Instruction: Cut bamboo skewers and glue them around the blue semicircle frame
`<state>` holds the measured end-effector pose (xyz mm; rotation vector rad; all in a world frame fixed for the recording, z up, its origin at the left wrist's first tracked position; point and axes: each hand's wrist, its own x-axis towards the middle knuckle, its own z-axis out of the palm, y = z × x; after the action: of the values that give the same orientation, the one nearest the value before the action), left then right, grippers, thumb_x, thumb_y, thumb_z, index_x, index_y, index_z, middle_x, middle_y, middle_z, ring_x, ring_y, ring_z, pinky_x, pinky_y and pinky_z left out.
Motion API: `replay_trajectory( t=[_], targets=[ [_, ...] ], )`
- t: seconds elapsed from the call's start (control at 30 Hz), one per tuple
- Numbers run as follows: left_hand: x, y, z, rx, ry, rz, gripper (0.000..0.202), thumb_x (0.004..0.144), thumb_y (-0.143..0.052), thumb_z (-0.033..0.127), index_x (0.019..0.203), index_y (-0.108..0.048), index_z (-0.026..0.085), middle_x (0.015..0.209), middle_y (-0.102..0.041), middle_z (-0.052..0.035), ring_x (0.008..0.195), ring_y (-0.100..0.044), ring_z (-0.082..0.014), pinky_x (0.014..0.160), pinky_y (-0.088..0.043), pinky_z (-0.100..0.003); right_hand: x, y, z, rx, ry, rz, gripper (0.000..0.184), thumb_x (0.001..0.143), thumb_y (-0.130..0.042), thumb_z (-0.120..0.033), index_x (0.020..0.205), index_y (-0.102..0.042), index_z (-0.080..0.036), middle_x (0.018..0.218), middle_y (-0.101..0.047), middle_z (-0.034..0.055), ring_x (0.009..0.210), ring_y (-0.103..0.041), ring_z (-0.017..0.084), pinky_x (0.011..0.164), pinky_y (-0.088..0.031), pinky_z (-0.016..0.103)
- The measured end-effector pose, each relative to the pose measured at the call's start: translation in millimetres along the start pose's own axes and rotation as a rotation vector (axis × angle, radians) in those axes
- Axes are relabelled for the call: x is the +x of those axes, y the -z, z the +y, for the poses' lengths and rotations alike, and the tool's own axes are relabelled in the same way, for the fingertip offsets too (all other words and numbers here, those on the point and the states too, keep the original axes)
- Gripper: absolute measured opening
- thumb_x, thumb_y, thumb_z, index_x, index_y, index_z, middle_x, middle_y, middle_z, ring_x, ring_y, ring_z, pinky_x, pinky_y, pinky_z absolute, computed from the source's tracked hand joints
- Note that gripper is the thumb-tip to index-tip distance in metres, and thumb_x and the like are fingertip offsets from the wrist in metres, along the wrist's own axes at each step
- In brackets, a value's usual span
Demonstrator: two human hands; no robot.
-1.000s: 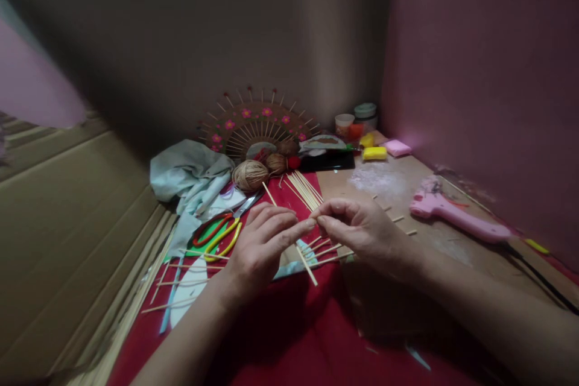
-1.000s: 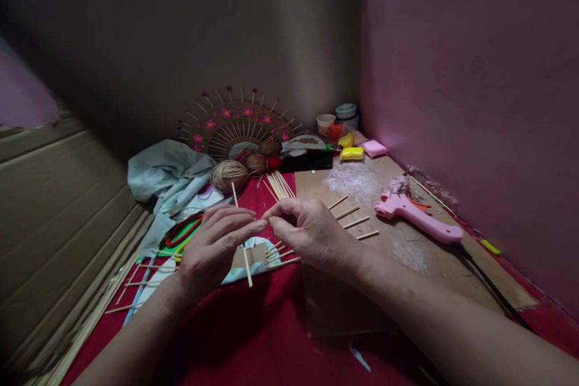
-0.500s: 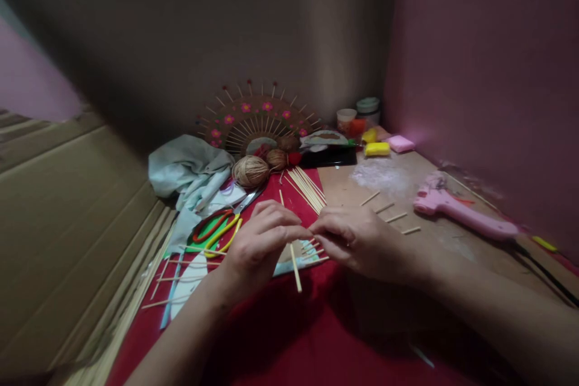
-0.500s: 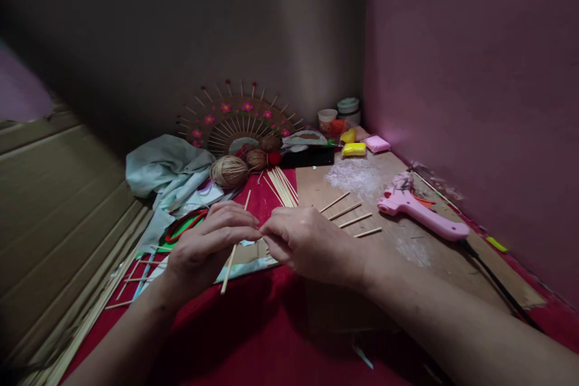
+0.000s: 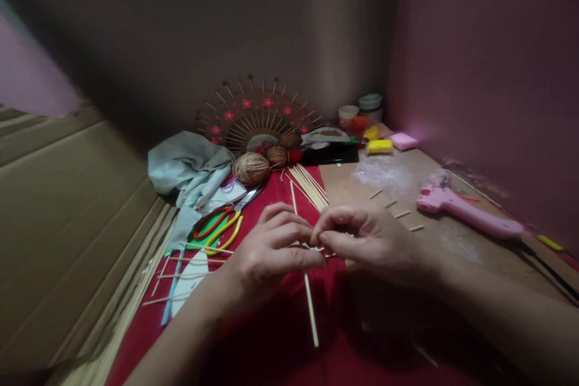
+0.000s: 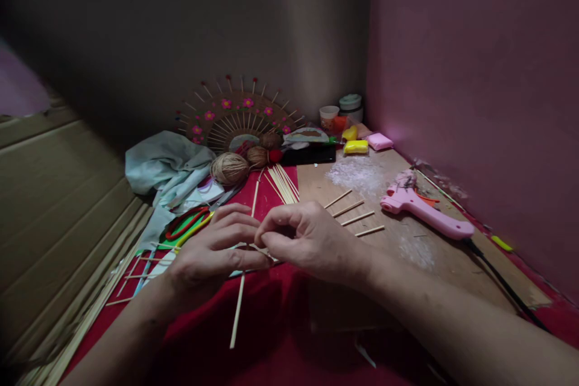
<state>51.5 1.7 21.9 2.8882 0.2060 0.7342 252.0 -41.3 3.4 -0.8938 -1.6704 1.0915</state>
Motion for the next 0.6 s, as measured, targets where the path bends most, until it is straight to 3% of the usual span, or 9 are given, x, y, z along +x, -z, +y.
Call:
replay_trajectory(
  t=[0.1,0.2,0.27,0.33,0.4,0.43,0.47,0.53,0.6],
  targets=[
    [-1.5,2.8,0.9,-0.024,0.026,0.056,0.023,0.093,-0.046,0.019,0.103,-0.067,0.021,0.094,-0.068,-0.0065,0.092,-0.060,-0.0171,0.093,-0.042,-0.041,1.5,2.4,1.1,0.104,-0.078,0.039,0.012,0.078,-0.056,-0.021,0.075,-0.066,-0.015,0.064,-0.061,-0.0005,0.058,-0.054,0.010,0.055,-0.043,0.023],
    [-8.0,8.9,-5.3,0.015,0.176,0.255,0.025,0.091,-0.047,0.014,0.109,-0.064,0.020,0.091,-0.067,-0.0056,0.088,-0.060,-0.0164,0.085,-0.045,-0.037,-0.6,-0.6,-1.6,0.108,-0.097,0.020,0.008,0.076,-0.061,-0.020,0.074,-0.068,-0.015,0.064,-0.062,-0.0006,0.058,-0.054,0.009,0.055,-0.044,0.022],
    [-13.4,14.2,-11.6,0.083,0.265,0.393,0.028,0.089,-0.051,0.010,0.112,-0.062,0.021,0.087,-0.066,-0.0031,0.084,-0.060,-0.0149,0.082,-0.046,-0.033,-4.8,-9.9,-6.5,0.065,-0.078,-0.080,0.007,0.075,-0.063,-0.014,0.071,-0.067,-0.015,0.064,-0.063,-0.0009,0.059,-0.055,0.009,0.056,-0.044,0.019],
    [-17.8,20.5,-17.3,0.206,0.285,0.447,0.030,0.088,-0.052,0.010,0.115,-0.062,0.021,0.086,-0.066,-0.0022,0.080,-0.059,-0.0138,0.078,-0.046,-0.030,-11.4,-26.0,-10.5,-0.023,-0.051,-0.271,0.008,0.076,-0.063,-0.010,0.070,-0.066,-0.015,0.066,-0.064,-0.0014,0.060,-0.057,0.008,0.054,-0.043,0.016],
    [-20.5,26.8,-21.2,0.372,0.271,0.394,0.031,0.090,-0.049,0.011,0.117,-0.061,0.021,0.089,-0.066,-0.0033,0.079,-0.056,-0.0137,0.076,-0.045,-0.029,-20.9,-46.5,-9.8,-0.158,0.014,-0.494,0.006,0.078,-0.065,-0.011,0.074,-0.066,-0.016,0.072,-0.066,-0.0017,0.062,-0.059,0.007,0.050,-0.042,0.013],
    [-21.3,29.4,-22.5,0.451,0.261,0.347,0.031,0.091,-0.048,0.012,0.118,-0.060,0.020,0.089,-0.066,-0.0040,0.079,-0.054,-0.0140,0.075,-0.044,-0.029,-26.9,-56.9,-7.2,-0.242,0.141,-0.615,0.004,0.077,-0.066,-0.013,0.076,-0.065,-0.017,0.074,-0.067,-0.0027,0.064,-0.060,0.007,0.049,-0.042,0.012],
    [-21.9,31.4,-23.6,0.513,0.250,0.301,0.031,0.092,-0.047,0.013,0.119,-0.059,0.019,0.089,-0.066,-0.0044,0.078,-0.052,-0.0142,0.075,-0.043,-0.030,-33.9,-66.7,-3.5,-0.274,0.186,-0.659,0.007,0.075,-0.070,-0.014,0.073,-0.065,-0.019,0.071,-0.067,-0.0042,0.064,-0.061,0.008,0.047,-0.041,0.013],
    [-22.6,33.1,-25.3,0.574,0.242,0.226,0.030,0.093,-0.046,0.017,0.121,-0.057,0.019,0.084,-0.065,-0.0040,0.076,-0.050,-0.0144,0.074,-0.041,-0.030,-50.2,-81.8,5.4,-0.344,0.214,-0.680,0.008,0.079,-0.066,-0.016,0.076,-0.067,-0.024,0.072,-0.067,-0.0042,0.063,-0.062,0.010,0.045,-0.042,0.017],
    [-23.1,32.2,-26.7,0.589,0.251,0.186,0.030,0.093,-0.047,0.022,0.122,-0.055,0.017,0.079,-0.063,-0.0030,0.073,-0.050,-0.0147,0.073,-0.039,-0.030,-67.8,-89.6,12.2,-0.498,0.249,-0.576,0.010,0.086,-0.058,-0.024,0.088,-0.067,-0.029,0.088,-0.068,-0.0026,0.071,-0.063,0.012,0.054,-0.050,0.021]
  ],
)
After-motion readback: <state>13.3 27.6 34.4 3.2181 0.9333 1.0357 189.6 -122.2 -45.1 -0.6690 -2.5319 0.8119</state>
